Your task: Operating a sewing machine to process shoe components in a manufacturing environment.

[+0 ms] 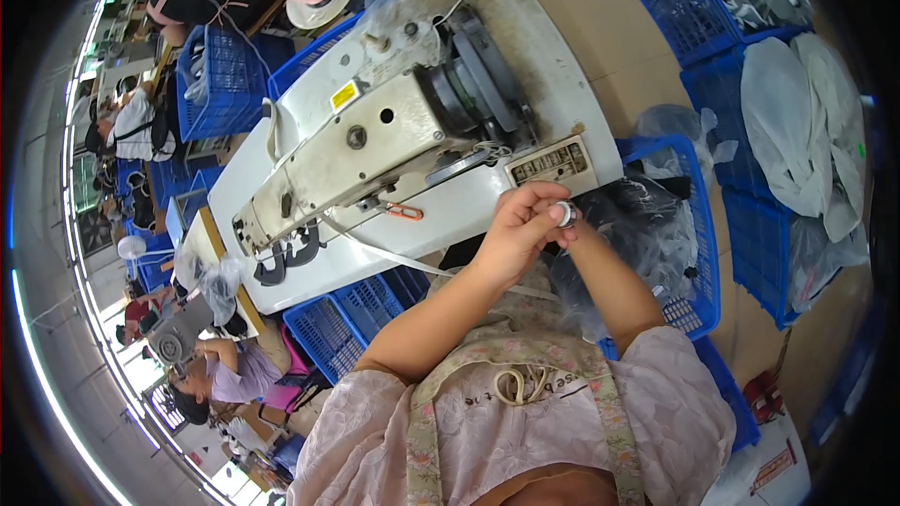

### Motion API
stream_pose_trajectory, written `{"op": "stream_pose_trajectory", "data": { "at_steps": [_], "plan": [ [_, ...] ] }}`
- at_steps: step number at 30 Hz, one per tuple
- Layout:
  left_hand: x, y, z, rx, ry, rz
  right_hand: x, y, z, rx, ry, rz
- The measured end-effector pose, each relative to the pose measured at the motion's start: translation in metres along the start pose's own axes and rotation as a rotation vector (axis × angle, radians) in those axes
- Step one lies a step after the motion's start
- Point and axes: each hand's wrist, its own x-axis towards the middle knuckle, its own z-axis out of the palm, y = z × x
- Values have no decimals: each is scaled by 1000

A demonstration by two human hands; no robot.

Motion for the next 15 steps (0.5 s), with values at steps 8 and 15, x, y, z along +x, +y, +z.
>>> {"op": "stream_pose_trajectory", "data": {
  "at_steps": [8, 15],
  "plan": [
    [-8, -2, -12, -10, -41, -55, 29, 13, 16, 292, 228, -23],
    [12, -42, -35, 49, -15, -162, 4, -57, -7, 785, 157, -55]
  ]
}}
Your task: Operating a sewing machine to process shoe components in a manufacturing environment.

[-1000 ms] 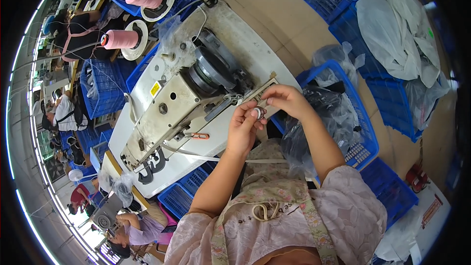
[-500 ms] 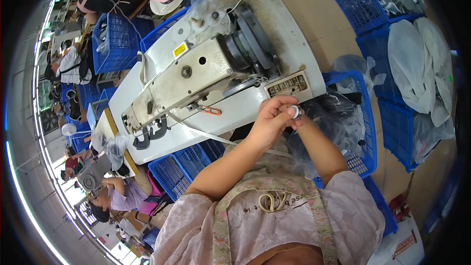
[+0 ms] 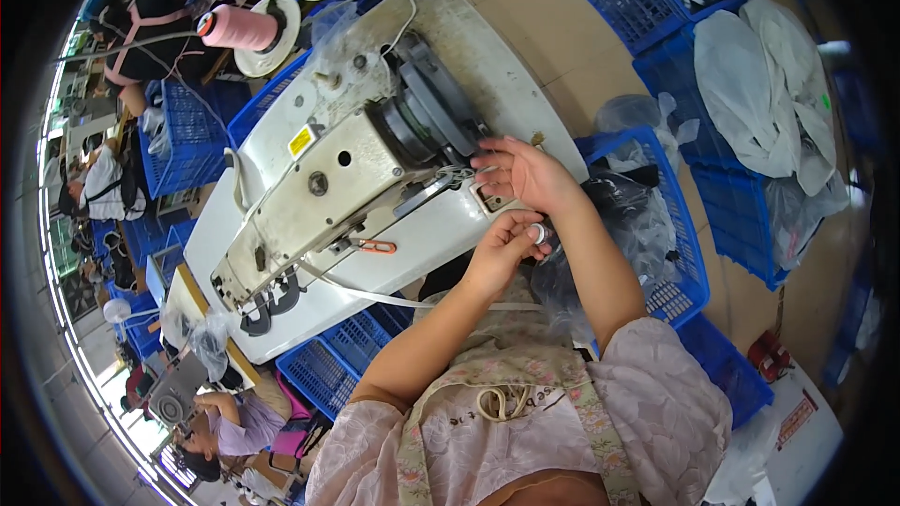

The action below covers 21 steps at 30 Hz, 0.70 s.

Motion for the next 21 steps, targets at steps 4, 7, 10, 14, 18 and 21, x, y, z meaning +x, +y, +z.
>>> {"op": "stream_pose_trajectory", "data": {
  "at_steps": [4, 7, 10, 14, 18, 21],
  "plan": [
    [25, -13, -10, 172, 36, -5, 21, -12, -27, -392, 220, -255],
    [36, -19, -11, 285, 35, 2, 46, 2, -53, -1135, 408, -409],
    [43, -21, -14, 322, 62, -15, 55, 14, -51, -1441, 531, -549],
    [45, -19, -17, 349, 111, 4, 49, 6, -43, -1618, 533, -520],
    [45, -16, -20, 344, 125, 50, 35, -6, -27, -1641, 498, -529],
    [47, -10, -14, 310, 98, 80, 30, -16, -15, -1688, 463, -566]
  ]
}}
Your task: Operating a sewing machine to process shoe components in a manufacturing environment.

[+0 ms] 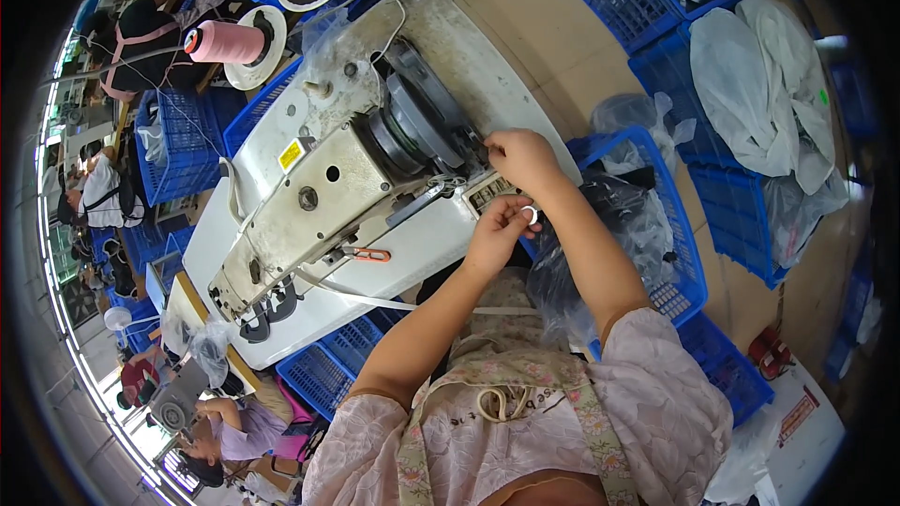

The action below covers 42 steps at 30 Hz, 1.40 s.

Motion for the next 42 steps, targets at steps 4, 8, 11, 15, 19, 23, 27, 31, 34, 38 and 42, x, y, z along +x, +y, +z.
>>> {"op": "stream_pose_trajectory", "data": {
  "at_steps": [4, 8, 11, 15, 19, 23, 27, 31, 34, 38, 42],
  "plan": [
    [8, 14, 8, -38, 12, 31, 21, 4, -3, -167, 28, -130],
    [26, 26, 9, -429, 54, 45, 52, 7, 12, -141, 68, -202],
    [40, 19, 10, -538, 138, 39, 62, 43, 24, 98, -94, -92],
    [25, 8, -6, -571, 165, -33, 33, 22, 11, -45, -251, -95],
    [23, 6, 8, -773, 158, -48, 43, 2, 3, -123, 27, -184],
    [42, 18, 3, -768, 214, 2, 58, 31, 21, 41, 5, -86],
    [27, 0, -14, -769, 197, -50, 32, 11, 6, -46, -199, -114],
    [28, 10, 5, -936, 204, -70, 46, -6, 3, -112, -14, -139],
    [39, 22, 1, -911, 242, -7, 57, 22, 20, -55, 39, -112],
    [40, 8, -16, -837, 299, -17, 36, 44, 12, 31, -174, -76],
    [41, 5, -26, -889, 240, -91, -3, 11, -26, 37, -106, -16]
  ]
}}
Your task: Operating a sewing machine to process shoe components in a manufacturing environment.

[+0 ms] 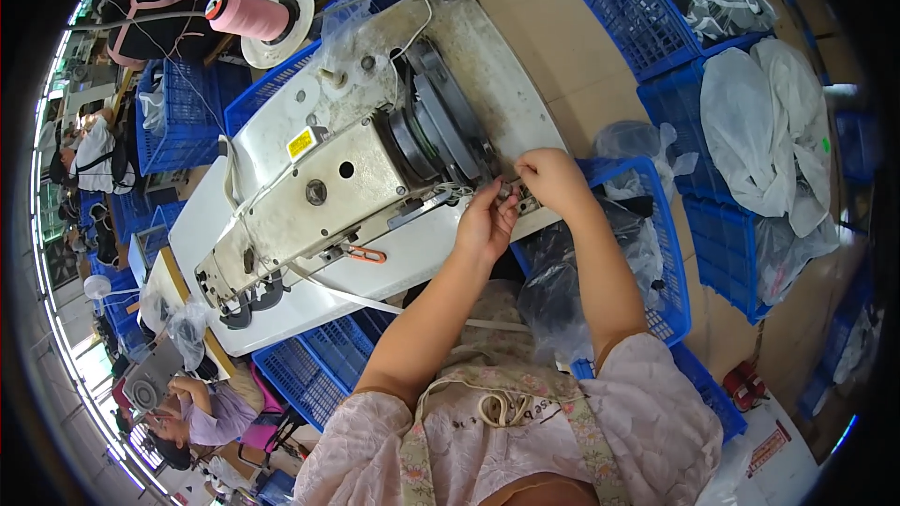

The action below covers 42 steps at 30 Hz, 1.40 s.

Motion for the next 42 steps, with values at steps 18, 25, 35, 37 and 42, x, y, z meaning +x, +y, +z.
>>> {"op": "stream_pose_trajectory", "data": {
  "at_steps": [18, 25, 35, 37, 42],
  "plan": [
    [18, 2, 11, 140, -139, -250, 105, 4, 41, 201, -43, -41],
    [16, 3, -7, 110, -24, -215, 25, -12, 40, 29, 280, -24],
    [20, -3, -4, 118, -41, -249, 85, 11, 34, 524, -57, 80],
    [17, 2, -7, 126, -28, -240, 81, -9, 23, 386, -48, -44],
    [17, 7, -9, 157, 2, -230, 44, 16, 34, 308, -6, 57]
  ]
}}
